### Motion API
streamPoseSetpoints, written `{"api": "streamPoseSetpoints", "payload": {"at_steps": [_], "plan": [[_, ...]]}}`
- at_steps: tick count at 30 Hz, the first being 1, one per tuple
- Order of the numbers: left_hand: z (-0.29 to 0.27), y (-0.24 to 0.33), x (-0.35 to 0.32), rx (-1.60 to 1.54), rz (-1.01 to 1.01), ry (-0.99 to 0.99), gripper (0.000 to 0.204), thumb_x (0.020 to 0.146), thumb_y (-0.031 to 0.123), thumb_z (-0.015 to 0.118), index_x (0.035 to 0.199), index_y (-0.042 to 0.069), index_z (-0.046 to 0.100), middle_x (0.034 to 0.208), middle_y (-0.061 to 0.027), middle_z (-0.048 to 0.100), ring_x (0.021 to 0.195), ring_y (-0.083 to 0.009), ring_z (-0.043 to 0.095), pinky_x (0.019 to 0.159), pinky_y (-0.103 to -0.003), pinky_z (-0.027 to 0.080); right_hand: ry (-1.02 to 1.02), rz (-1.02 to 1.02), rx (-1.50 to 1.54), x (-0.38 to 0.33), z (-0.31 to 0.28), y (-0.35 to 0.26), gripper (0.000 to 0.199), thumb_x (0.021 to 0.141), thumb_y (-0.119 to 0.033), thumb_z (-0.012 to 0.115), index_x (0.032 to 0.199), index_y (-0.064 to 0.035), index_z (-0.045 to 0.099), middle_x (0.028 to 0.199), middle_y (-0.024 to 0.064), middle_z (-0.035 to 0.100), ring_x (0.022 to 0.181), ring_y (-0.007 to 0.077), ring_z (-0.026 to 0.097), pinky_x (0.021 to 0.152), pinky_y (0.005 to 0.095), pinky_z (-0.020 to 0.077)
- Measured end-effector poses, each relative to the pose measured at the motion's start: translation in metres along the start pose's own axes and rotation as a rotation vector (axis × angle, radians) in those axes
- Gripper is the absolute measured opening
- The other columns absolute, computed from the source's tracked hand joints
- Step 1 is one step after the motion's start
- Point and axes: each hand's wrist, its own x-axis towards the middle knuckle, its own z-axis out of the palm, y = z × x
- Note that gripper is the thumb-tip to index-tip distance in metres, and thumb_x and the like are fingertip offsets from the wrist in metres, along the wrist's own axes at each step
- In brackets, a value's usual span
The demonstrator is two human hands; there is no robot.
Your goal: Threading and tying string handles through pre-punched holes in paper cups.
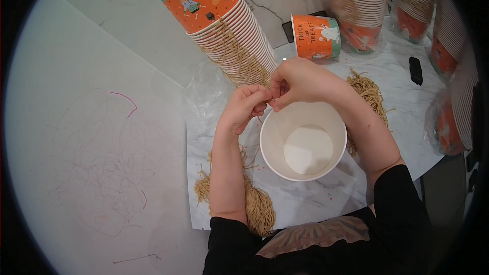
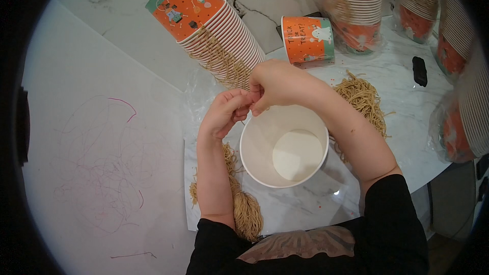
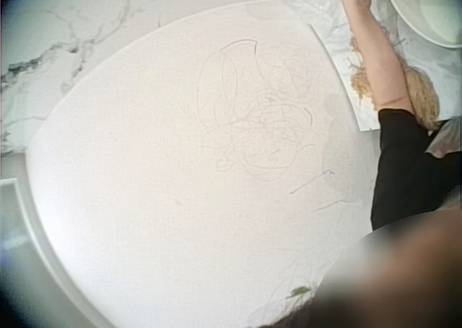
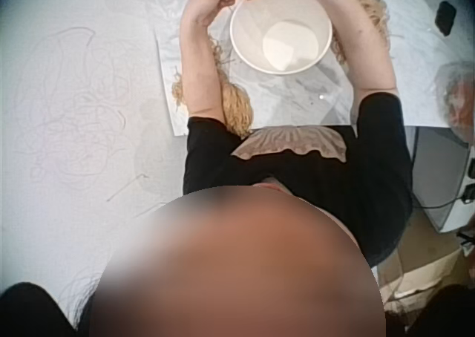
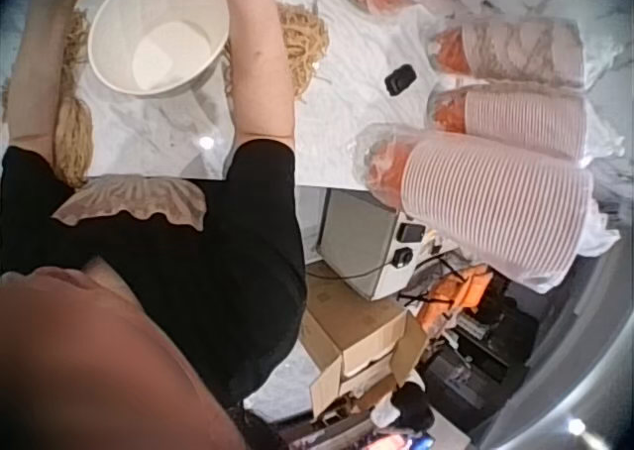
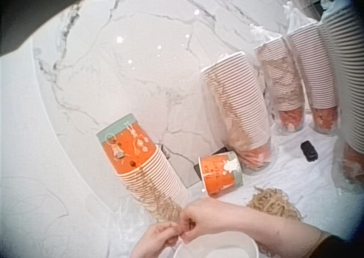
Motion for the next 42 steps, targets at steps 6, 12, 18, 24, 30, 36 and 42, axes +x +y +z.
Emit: {"api": "streamPoseSetpoints", "payload": {"at_steps": [6,12,18,24,30,36,42], "plan": [[-0.005,-0.004,0.005,-0.195,-0.041,-0.074,0.015,0.093,0.014,0.065,0.092,0.000,0.072,0.079,-0.0006,0.067,0.057,-0.0021,0.040,0.050,-0.020,0.031,0.048,-0.021,-0.060,0.001,0.002,0.001,0.023,0.067,-0.013,0.084,0.079,0.0033,0.073,0.069,0.0134,0.070,0.063,0.0210,0.069,0.060,0.0337,0.0537],[-0.005,-0.005,0.004,-0.155,-0.019,-0.038,0.016,0.092,0.015,0.066,0.093,0.001,0.074,0.076,0.0007,0.066,0.053,-0.0012,0.038,0.047,-0.020,0.028,0.105,-0.035,-0.088,-0.002,0.004,-0.004,0.023,0.065,-0.014,0.084,0.076,0.0025,0.073,0.068,0.0144,0.069,0.063,0.0229,0.069,0.060,0.0350,0.0530],[0.002,0.000,0.001,-0.094,-0.005,0.011,0.017,0.092,0.018,0.069,0.095,0.002,0.075,0.076,0.0002,0.068,0.052,-0.0005,0.037,0.045,-0.019,0.026,0.204,-0.051,-0.215,-0.002,0.011,-0.002,0.021,0.069,-0.016,0.081,0.072,0.0018,0.071,0.066,0.0147,0.067,0.063,0.0281,0.068,0.060,0.0383,0.0523],[-0.003,-0.001,0.001,-0.066,0.022,0.052,0.016,0.094,0.016,0.068,0.094,0.001,0.073,0.074,0.0038,0.063,0.051,0.0001,0.034,0.045,-0.019,0.022,0.233,-0.041,-0.207,0.000,0.014,0.001,0.020,0.073,-0.016,0.078,0.073,0.0019,0.071,0.067,0.0156,0.067,0.065,0.0302,0.068,0.061,0.0391,0.0520],[-0.002,0.001,0.000,-0.022,0.020,0.033,0.016,0.094,0.017,0.069,0.099,0.002,0.071,0.079,0.0023,0.066,0.054,0.0003,0.035,0.047,-0.019,0.024,0.198,-0.036,-0.099,0.001,0.010,0.003,0.016,0.074,-0.012,0.076,0.076,0.0015,0.069,0.068,0.0137,0.068,0.065,0.0258,0.068,0.061,0.0362,0.0519],[-0.005,0.000,0.002,-0.049,-0.007,0.007,0.018,0.097,0.023,0.066,0.106,0.008,0.069,0.080,0.0091,0.058,0.058,0.0005,0.033,0.048,-0.019,0.023,0.156,-0.044,-0.074,0.001,0.007,0.005,0.014,0.075,-0.011,0.073,0.078,0.0016,0.068,0.068,0.0122,0.067,0.064,0.0230,0.067,0.062,0.0342,0.0517],[-0.004,0.000,-0.001,0.006,-0.001,-0.056,0.017,0.097,0.029,0.067,0.101,0.012,0.068,0.079,0.0103,0.056,0.059,0.0008,0.032,0.051,-0.018,0.023,0.132,-0.045,-0.062,0.000,0.004,0.003,0.013,0.075,-0.010,0.072,0.078,0.0022,0.068,0.069,0.0109,0.068,0.065,0.0213,0.068,0.062,0.0335,0.0523]]}}
